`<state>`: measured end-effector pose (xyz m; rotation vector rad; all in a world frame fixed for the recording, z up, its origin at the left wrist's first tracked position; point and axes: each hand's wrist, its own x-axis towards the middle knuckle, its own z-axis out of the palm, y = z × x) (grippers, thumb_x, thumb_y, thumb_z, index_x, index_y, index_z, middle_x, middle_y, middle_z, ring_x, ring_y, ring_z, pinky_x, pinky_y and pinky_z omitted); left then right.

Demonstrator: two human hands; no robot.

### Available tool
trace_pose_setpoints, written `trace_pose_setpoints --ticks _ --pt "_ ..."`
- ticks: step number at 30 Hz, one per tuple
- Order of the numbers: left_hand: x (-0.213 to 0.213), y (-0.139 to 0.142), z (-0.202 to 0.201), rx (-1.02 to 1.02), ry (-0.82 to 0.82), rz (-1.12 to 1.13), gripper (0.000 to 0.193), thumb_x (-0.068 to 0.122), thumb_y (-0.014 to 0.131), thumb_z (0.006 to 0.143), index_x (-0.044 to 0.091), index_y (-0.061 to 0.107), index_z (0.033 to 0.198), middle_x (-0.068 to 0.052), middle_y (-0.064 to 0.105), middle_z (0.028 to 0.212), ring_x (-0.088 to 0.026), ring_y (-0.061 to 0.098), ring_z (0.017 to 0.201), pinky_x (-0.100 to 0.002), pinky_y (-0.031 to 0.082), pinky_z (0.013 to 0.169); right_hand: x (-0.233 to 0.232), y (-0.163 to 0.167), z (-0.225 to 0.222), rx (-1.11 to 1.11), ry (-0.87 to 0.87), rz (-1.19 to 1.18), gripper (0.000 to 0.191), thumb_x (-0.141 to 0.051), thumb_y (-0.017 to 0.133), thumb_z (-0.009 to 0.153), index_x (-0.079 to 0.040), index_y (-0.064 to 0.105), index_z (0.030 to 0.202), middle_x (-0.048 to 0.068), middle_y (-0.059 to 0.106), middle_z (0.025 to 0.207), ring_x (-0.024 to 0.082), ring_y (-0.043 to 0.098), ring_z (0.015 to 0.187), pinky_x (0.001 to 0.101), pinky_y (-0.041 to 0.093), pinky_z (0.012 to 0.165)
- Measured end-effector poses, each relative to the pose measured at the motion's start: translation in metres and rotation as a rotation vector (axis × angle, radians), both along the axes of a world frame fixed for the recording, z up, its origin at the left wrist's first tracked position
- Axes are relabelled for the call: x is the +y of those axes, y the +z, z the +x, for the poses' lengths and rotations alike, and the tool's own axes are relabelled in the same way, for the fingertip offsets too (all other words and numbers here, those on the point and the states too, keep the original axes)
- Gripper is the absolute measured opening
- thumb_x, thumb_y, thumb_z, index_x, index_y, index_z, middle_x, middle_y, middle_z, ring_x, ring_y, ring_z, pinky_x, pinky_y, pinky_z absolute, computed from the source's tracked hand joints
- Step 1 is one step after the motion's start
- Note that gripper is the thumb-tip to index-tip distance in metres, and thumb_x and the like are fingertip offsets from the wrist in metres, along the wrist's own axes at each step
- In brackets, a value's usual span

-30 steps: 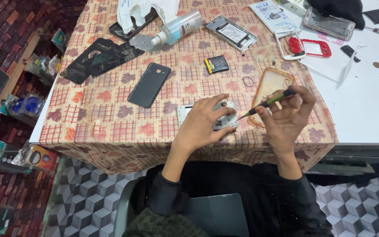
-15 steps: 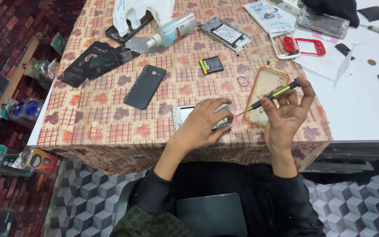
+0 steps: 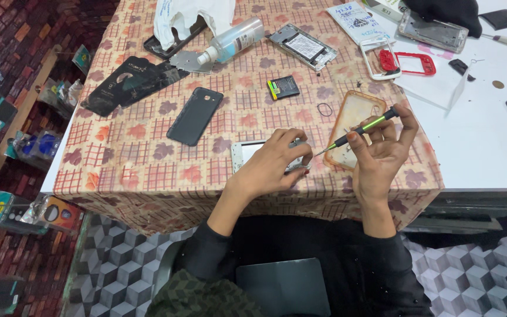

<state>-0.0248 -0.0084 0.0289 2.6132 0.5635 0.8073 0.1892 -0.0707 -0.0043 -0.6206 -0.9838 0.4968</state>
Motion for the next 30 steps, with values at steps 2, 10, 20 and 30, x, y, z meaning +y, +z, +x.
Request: trace_pose_setpoints --ticks 2,10,20,30 --pt "0.0 -0.001 0.0 -0.012 -0.009 -0.009 0.03 0.022 0.076 0.083 0.01 0.066 0.109 -0.014 0.056 0.132 -0.037 0.051 0.126 -0.046 0.047 0.105 0.0 0.001 -0.001 -0.001 0.0 -0.001 0.078 0.018 0.08 0.095 -0.011 0.036 0.152 0.007 0.058 0.116 0.014 0.062 0.11 0.026 0.056 0.099" --pt "0.002 -0.006 -0.001 -0.018 -0.015 -0.014 0.03 0.024 0.075 0.086 0.013 0.068 0.112 -0.013 0.057 0.135 -0.036 0.051 0.131 -0.046 0.046 0.109 -0.005 0.004 -0.005 -0.092 -0.007 -0.06 0.077 0.019 0.077 0.095 -0.011 0.035 0.151 0.006 0.056 0.118 0.013 0.061 0.111 0.0252 0.057 0.099" --pt "0.013 0.006 -0.034 0.179 0.18 -0.012 0.091 0.043 0.084 0.073 0.006 0.045 0.145 -0.018 0.054 0.138 -0.037 0.05 0.126 -0.051 0.039 0.107 -0.004 0.003 -0.005 -0.054 0.0 -0.027 0.074 0.019 0.078 0.095 -0.01 0.035 0.148 0.007 0.056 0.118 0.014 0.061 0.112 0.0256 0.056 0.099" --pt "-0.001 0.034 -0.024 0.039 0.28 0.203 0.079 0.012 0.089 0.063 0.008 0.057 0.135 -0.015 0.057 0.12 -0.034 0.054 0.11 -0.044 0.047 0.096 -0.004 0.002 -0.005 -0.031 -0.002 -0.025 0.075 0.019 0.078 0.094 -0.01 0.035 0.149 0.007 0.058 0.117 0.014 0.062 0.112 0.0263 0.057 0.099"
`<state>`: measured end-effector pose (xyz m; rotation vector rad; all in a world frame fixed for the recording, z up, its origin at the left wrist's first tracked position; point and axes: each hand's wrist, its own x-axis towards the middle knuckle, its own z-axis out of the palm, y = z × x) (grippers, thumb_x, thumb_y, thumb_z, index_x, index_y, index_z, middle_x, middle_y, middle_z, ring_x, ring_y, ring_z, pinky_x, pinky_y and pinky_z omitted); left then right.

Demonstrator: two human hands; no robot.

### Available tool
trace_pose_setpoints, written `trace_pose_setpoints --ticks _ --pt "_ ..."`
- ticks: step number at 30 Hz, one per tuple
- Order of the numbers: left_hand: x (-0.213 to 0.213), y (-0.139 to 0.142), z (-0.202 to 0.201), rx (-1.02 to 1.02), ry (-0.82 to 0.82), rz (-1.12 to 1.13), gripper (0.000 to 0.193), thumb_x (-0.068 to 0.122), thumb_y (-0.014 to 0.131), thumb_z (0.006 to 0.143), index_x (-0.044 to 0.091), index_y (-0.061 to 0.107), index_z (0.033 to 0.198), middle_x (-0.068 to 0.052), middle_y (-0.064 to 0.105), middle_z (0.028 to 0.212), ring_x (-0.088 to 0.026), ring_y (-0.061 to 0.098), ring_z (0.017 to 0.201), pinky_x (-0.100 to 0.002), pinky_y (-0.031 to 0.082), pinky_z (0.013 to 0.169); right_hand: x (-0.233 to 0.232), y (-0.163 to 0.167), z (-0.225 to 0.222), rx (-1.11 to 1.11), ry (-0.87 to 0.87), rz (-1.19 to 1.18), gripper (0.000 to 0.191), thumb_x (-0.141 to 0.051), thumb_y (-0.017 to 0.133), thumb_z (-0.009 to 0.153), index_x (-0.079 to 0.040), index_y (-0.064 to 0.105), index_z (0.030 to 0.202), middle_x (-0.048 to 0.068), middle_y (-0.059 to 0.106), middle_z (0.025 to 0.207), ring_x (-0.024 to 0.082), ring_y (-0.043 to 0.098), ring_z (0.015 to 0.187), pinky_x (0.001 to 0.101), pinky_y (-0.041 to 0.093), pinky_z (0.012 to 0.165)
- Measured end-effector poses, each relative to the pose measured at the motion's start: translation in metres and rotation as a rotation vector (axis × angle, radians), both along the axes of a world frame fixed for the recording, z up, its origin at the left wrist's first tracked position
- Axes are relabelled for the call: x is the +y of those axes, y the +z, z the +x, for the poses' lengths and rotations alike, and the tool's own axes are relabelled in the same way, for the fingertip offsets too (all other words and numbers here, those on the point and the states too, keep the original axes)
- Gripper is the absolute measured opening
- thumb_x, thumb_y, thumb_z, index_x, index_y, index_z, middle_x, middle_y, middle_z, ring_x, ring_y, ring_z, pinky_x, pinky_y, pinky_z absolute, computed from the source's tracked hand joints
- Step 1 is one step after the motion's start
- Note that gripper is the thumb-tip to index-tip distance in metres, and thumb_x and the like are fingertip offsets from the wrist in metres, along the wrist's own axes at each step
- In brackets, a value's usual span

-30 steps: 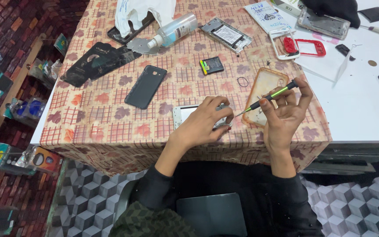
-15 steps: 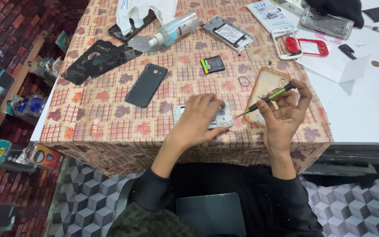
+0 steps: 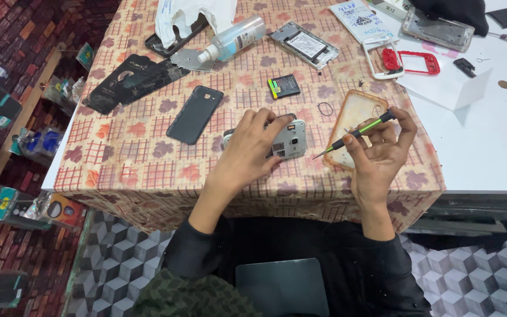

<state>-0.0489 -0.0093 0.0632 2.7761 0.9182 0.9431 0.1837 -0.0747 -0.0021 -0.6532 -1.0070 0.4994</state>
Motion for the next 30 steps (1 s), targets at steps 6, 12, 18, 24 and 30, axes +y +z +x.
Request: trace_pose_setpoints --ticks 6,12,18,24,30 --pt "-0.005 -0.002 0.003 0.027 0.034 0.054 0.06 0.002 0.08 0.078 0.013 0.064 0.135 -0.004 0.067 0.103 -0.024 0.065 0.091 -0.039 0.051 0.082 0.001 0.0 0.001 0.002 -0.006 0.001 0.076 0.02 0.078 0.095 -0.01 0.036 0.151 0.007 0.058 0.117 0.014 0.062 0.112 0.0262 0.057 0.099" --pt "-0.017 -0.01 0.0 0.069 0.056 0.444 0.042 0.011 0.071 0.09 0.018 0.069 0.131 0.001 0.069 0.099 -0.018 0.065 0.085 -0.034 0.049 0.07 0.0 -0.001 0.0 0.009 -0.01 0.003 0.075 0.02 0.078 0.094 -0.01 0.036 0.149 0.007 0.058 0.118 0.014 0.062 0.113 0.026 0.056 0.1" --pt "-0.019 -0.02 -0.002 0.068 0.064 0.759 0.035 0.015 0.067 0.097 0.018 0.072 0.132 0.001 0.07 0.103 -0.014 0.064 0.087 -0.031 0.051 0.076 0.0 -0.001 0.0 0.006 -0.009 0.004 0.074 0.021 0.077 0.094 -0.01 0.036 0.148 0.007 0.057 0.118 0.014 0.062 0.113 0.026 0.056 0.1" --pt "-0.015 -0.033 -0.005 0.091 0.059 0.724 0.03 0.019 0.068 0.096 0.02 0.075 0.125 0.002 0.071 0.101 -0.015 0.066 0.089 -0.032 0.051 0.078 -0.001 -0.001 -0.001 0.003 0.0 0.002 0.074 0.021 0.077 0.095 -0.01 0.035 0.148 0.006 0.057 0.117 0.014 0.061 0.112 0.0257 0.056 0.1" --pt "-0.016 -0.037 -0.006 0.013 0.099 0.67 0.027 0.02 0.07 0.097 0.02 0.076 0.124 0.002 0.071 0.101 -0.016 0.065 0.091 -0.034 0.049 0.078 0.0 -0.001 -0.001 0.003 -0.003 0.002 0.076 0.02 0.077 0.094 -0.01 0.035 0.15 0.006 0.057 0.118 0.014 0.061 0.113 0.0258 0.056 0.1"
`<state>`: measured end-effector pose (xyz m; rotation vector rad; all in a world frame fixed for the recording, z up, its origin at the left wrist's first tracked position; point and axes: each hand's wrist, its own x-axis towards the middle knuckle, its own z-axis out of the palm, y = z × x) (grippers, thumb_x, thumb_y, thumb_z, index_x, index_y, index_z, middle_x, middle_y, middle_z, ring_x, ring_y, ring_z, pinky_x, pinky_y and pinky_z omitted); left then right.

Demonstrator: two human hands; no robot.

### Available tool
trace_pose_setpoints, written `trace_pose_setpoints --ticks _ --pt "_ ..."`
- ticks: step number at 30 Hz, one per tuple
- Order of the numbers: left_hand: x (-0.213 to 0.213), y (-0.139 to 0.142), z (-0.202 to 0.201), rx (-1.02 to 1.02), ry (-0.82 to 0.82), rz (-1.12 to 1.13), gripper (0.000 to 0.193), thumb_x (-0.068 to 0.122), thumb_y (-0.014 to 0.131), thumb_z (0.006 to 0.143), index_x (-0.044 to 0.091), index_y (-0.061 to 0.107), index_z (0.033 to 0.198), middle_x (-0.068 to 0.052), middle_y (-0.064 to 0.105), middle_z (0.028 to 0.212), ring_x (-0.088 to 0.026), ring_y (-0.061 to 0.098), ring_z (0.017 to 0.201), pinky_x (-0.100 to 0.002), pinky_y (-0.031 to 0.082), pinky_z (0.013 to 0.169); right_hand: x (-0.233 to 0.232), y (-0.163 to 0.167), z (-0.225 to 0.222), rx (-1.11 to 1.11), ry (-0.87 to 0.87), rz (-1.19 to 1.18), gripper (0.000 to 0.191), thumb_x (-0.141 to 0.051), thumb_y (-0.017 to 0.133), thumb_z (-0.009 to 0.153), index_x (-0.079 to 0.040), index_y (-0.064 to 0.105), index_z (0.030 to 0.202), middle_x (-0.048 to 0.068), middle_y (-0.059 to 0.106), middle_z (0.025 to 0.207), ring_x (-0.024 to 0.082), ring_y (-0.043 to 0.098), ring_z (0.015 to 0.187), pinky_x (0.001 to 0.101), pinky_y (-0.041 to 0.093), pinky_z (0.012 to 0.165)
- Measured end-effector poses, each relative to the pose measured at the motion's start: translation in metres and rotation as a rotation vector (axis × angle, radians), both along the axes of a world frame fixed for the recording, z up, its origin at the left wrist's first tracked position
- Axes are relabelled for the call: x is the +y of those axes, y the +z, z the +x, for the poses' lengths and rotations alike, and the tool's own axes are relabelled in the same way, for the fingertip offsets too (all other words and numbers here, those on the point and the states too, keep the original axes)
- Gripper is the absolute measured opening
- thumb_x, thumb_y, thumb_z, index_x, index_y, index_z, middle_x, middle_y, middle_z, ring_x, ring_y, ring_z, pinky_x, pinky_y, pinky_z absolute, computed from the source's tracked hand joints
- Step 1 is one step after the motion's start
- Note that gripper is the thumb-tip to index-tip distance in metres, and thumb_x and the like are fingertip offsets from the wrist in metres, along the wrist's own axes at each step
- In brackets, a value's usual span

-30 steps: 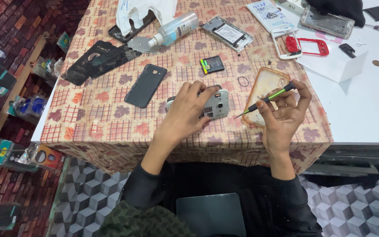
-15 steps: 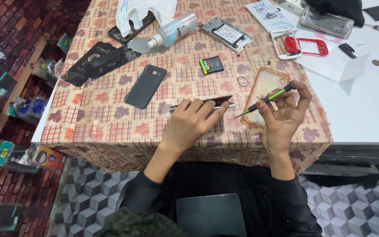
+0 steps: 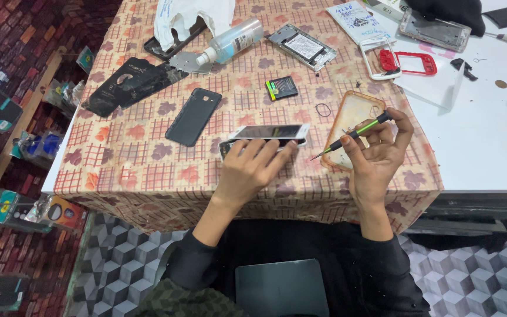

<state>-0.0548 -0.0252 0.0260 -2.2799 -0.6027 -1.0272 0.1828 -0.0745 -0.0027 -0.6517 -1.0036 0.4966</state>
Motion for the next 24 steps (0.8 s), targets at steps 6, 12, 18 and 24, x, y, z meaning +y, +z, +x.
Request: trace_pose_setpoints --ticks 6,12,18,24 --pt "0.0 -0.001 0.003 0.055 0.022 -0.067 0.027 0.02 0.07 0.094 0.021 0.076 0.12 0.002 0.071 0.101 -0.017 0.067 0.093 -0.033 0.05 0.076 -0.001 0.0 0.0 -0.012 -0.002 -0.014 0.078 0.019 0.077 0.094 -0.011 0.035 0.153 0.006 0.057 0.116 0.014 0.062 0.112 0.0263 0.056 0.099" --pt "-0.002 0.0 0.002 -0.163 0.025 -0.09 0.027 0.018 0.071 0.097 0.02 0.076 0.123 0.0 0.071 0.107 -0.018 0.067 0.094 -0.034 0.052 0.077 0.0 -0.002 0.0 -0.013 -0.005 -0.005 0.076 0.019 0.078 0.095 -0.011 0.036 0.151 0.005 0.057 0.116 0.013 0.062 0.11 0.0254 0.056 0.098" --pt "0.01 0.0 0.007 -0.492 0.059 -0.165 0.026 0.006 0.069 0.097 0.016 0.066 0.121 -0.007 0.072 0.123 -0.026 0.069 0.113 -0.032 0.056 0.093 0.001 -0.001 0.0 -0.014 0.005 0.021 0.07 0.014 0.076 0.099 -0.009 0.035 0.151 0.006 0.06 0.114 0.014 0.062 0.111 0.0253 0.055 0.099" --pt "0.013 -0.015 -0.009 -0.843 -0.093 -0.572 0.027 0.006 0.065 0.106 0.009 0.048 0.127 -0.013 0.06 0.133 -0.023 0.064 0.121 -0.034 0.051 0.102 0.001 0.027 -0.008 -0.182 0.078 -0.08 0.037 -0.011 0.059 0.109 -0.015 0.042 0.142 0.01 0.071 0.105 0.017 0.068 0.077 0.0273 0.053 0.064"
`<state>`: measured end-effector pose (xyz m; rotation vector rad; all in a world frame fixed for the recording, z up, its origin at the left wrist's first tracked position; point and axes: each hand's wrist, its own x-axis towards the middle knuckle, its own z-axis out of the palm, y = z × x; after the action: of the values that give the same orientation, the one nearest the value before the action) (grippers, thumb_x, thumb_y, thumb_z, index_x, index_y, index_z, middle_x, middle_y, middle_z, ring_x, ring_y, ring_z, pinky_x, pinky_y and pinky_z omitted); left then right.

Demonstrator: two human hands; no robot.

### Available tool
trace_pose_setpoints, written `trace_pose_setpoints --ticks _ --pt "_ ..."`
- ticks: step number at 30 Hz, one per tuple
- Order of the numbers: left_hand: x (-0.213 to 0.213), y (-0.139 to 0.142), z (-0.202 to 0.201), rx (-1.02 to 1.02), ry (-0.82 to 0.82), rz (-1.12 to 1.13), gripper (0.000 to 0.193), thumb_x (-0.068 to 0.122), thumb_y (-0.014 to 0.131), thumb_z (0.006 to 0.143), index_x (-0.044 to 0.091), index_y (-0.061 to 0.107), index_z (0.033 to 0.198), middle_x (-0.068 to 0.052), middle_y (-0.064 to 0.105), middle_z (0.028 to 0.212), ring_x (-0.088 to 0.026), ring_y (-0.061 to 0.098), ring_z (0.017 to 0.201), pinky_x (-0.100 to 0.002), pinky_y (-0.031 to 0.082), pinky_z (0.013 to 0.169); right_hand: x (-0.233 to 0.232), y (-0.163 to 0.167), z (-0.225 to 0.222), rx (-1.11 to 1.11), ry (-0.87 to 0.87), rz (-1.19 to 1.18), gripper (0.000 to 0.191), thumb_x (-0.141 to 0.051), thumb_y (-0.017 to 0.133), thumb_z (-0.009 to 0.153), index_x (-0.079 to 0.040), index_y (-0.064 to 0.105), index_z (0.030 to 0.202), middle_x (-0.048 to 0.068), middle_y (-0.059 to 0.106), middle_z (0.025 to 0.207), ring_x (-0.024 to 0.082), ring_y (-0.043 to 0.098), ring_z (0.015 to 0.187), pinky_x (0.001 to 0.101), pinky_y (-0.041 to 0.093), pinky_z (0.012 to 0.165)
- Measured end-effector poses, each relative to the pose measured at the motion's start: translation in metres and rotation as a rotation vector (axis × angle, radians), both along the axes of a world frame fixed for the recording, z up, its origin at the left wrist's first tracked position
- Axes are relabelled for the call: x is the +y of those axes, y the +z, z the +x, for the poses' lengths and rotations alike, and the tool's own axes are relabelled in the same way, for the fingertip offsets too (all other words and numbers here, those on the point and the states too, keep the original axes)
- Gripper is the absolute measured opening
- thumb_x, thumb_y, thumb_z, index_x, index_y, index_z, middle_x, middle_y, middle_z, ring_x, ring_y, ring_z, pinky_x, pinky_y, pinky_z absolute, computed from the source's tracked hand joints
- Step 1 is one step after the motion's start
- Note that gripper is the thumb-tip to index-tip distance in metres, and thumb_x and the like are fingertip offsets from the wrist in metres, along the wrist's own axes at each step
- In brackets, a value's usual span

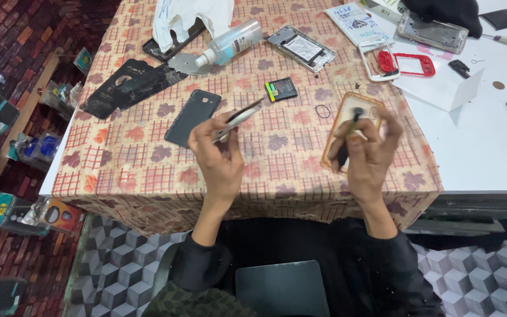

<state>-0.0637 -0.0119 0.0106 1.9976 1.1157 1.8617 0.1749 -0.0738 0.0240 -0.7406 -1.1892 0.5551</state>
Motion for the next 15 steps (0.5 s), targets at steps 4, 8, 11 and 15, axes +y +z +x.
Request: trace_pose_setpoints --ticks 4,8,11,15 --pt "0.003 -0.008 -0.003 -0.486 -0.31 -0.027 0.039 0.012 0.065 0.11 0.013 0.037 0.136 -0.011 0.054 0.128 -0.018 0.058 0.123 -0.031 0.051 0.104 0.005 0.03 -0.009 -0.847 -0.158 -0.078 0.029 -0.011 0.07 0.096 -0.011 0.065 0.125 0.008 0.068 0.104 0.022 0.068 0.084 0.0362 0.054 0.071" --pt "0.004 -0.008 -0.013 -0.6 -0.277 -0.017 0.051 0.012 0.069 0.108 0.009 0.033 0.145 -0.009 0.054 0.131 -0.016 0.054 0.128 -0.032 0.046 0.113 0.03 0.045 -0.025 -1.21 -0.246 -0.18 0.013 -0.016 0.074 0.087 -0.014 0.079 0.099 0.009 0.065 0.098 0.029 0.066 0.091 0.0445 0.053 0.071" --pt "0.003 -0.003 -0.021 -0.615 -0.273 -0.065 0.054 0.017 0.069 0.108 0.006 0.036 0.149 -0.009 0.057 0.133 -0.015 0.055 0.126 -0.032 0.047 0.111 0.048 0.042 -0.028 -1.315 -0.262 -0.318 0.013 -0.022 0.077 0.082 -0.014 0.079 0.093 0.007 0.064 0.096 0.03 0.066 0.094 0.0468 0.054 0.074" --pt "0.004 0.007 -0.028 -0.499 -0.209 -0.074 0.048 0.021 0.067 0.108 0.002 0.049 0.148 -0.01 0.062 0.13 -0.015 0.061 0.119 -0.032 0.05 0.107 0.059 0.03 -0.021 -1.347 -0.266 -0.344 0.01 -0.018 0.072 0.086 -0.013 0.078 0.093 0.006 0.065 0.097 0.03 0.066 0.094 0.0469 0.054 0.076"
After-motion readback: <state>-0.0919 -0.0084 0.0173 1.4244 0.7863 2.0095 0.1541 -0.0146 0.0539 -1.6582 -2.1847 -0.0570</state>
